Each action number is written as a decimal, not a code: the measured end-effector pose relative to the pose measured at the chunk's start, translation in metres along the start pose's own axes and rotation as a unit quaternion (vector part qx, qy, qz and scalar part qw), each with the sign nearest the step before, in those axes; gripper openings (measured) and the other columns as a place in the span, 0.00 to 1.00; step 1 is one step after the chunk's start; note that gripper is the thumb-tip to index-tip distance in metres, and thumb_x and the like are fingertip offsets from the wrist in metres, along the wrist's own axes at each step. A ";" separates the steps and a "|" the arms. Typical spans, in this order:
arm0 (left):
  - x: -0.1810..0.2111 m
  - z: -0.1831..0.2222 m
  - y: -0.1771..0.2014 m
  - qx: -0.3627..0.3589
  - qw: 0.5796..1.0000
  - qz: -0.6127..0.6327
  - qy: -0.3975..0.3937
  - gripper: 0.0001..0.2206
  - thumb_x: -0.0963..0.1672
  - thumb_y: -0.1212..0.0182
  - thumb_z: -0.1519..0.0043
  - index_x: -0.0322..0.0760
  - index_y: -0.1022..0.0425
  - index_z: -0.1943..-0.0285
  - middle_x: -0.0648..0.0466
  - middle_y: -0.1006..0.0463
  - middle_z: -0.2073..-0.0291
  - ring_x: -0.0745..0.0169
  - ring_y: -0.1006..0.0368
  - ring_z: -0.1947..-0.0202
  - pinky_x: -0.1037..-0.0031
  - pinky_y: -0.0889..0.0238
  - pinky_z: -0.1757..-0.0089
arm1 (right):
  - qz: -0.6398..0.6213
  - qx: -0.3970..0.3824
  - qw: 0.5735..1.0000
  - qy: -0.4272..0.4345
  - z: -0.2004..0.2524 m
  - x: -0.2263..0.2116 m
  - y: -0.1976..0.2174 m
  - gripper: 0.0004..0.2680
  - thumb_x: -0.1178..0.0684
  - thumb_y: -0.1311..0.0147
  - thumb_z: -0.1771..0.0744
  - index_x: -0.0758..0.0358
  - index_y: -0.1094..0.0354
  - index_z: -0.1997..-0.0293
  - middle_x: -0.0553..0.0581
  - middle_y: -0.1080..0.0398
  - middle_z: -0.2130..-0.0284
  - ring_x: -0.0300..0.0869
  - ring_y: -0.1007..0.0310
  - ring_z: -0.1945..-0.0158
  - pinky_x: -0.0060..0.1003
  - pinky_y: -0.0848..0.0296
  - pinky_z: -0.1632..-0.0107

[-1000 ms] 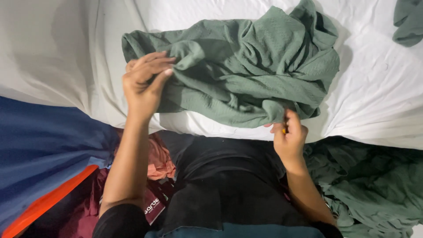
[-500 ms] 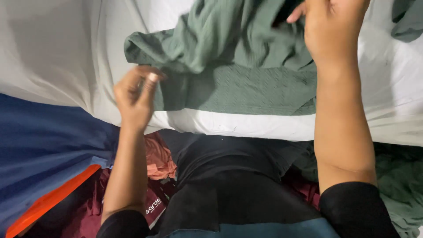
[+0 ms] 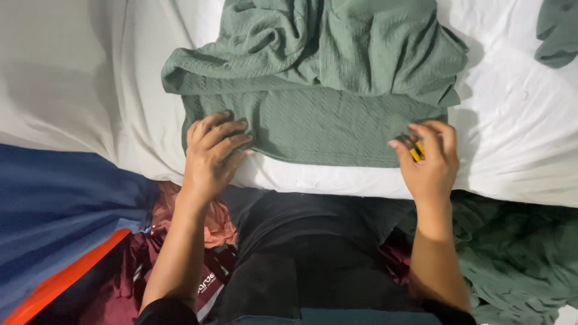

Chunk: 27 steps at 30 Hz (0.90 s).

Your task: Inspecting, trimming loose threads, and folding a green textured shirt

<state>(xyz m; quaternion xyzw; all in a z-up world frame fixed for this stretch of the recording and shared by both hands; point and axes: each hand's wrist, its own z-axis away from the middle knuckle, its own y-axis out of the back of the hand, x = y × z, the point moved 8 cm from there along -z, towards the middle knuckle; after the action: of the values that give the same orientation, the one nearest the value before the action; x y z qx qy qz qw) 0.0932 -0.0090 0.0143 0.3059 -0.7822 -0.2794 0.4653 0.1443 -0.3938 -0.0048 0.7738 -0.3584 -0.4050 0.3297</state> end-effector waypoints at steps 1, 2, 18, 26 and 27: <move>0.003 -0.004 0.001 -0.002 1.000 0.002 -0.003 0.06 0.47 0.32 0.36 0.48 0.17 0.52 0.56 0.19 0.50 0.45 0.28 0.41 0.53 0.43 0.42 | 0.002 0.002 1.000 -0.003 -0.001 0.003 0.001 0.15 0.50 0.25 0.35 0.64 0.25 0.49 0.57 0.29 0.51 0.54 0.23 0.51 0.47 0.23 0.49; 0.005 -0.008 0.004 0.007 0.998 0.060 0.004 0.06 0.45 0.32 0.36 0.43 0.18 0.54 0.53 0.18 0.55 0.43 0.25 0.45 0.52 0.40 0.42 | 0.018 0.025 0.999 -0.024 -0.002 0.008 0.006 0.17 0.52 0.24 0.35 0.66 0.28 0.47 0.58 0.31 0.52 0.56 0.24 0.50 0.49 0.24 0.48; -0.002 0.006 0.054 -0.087 0.975 -0.013 0.206 0.12 0.44 0.31 0.35 0.37 0.23 0.44 0.56 0.26 0.69 0.64 0.30 0.69 0.70 0.37 0.58 | -0.202 -0.126 0.910 -0.339 0.027 0.049 0.043 0.04 0.56 0.44 0.28 0.60 0.29 0.49 0.47 0.41 0.80 0.30 0.44 0.75 0.25 0.43 0.68; -0.030 -0.103 0.004 -0.089 0.970 -0.223 0.045 0.25 0.49 0.29 0.39 0.37 0.26 0.35 0.40 0.26 0.50 0.35 0.31 0.54 0.50 0.34 0.62 | -0.109 -0.207 0.961 -0.150 -0.092 0.031 -0.044 0.21 0.55 0.34 0.34 0.65 0.42 0.37 0.67 0.35 0.44 0.62 0.28 0.47 0.51 0.29 0.49; -0.044 -0.111 -0.008 -0.117 0.965 -0.235 0.031 0.21 0.48 0.31 0.42 0.38 0.21 0.41 0.42 0.20 0.56 0.34 0.28 0.60 0.50 0.32 0.71 | -0.010 -0.239 0.966 -0.092 -0.096 0.041 -0.066 0.14 0.53 0.33 0.36 0.61 0.30 0.47 0.61 0.22 0.60 0.62 0.24 0.57 0.53 0.30 0.60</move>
<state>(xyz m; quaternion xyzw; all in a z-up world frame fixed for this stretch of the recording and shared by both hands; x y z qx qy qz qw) 0.2112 0.0014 0.0291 0.4330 -0.6357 -0.4606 0.4429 0.2634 -0.3715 -0.0301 0.6352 -0.2720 -0.5517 0.4670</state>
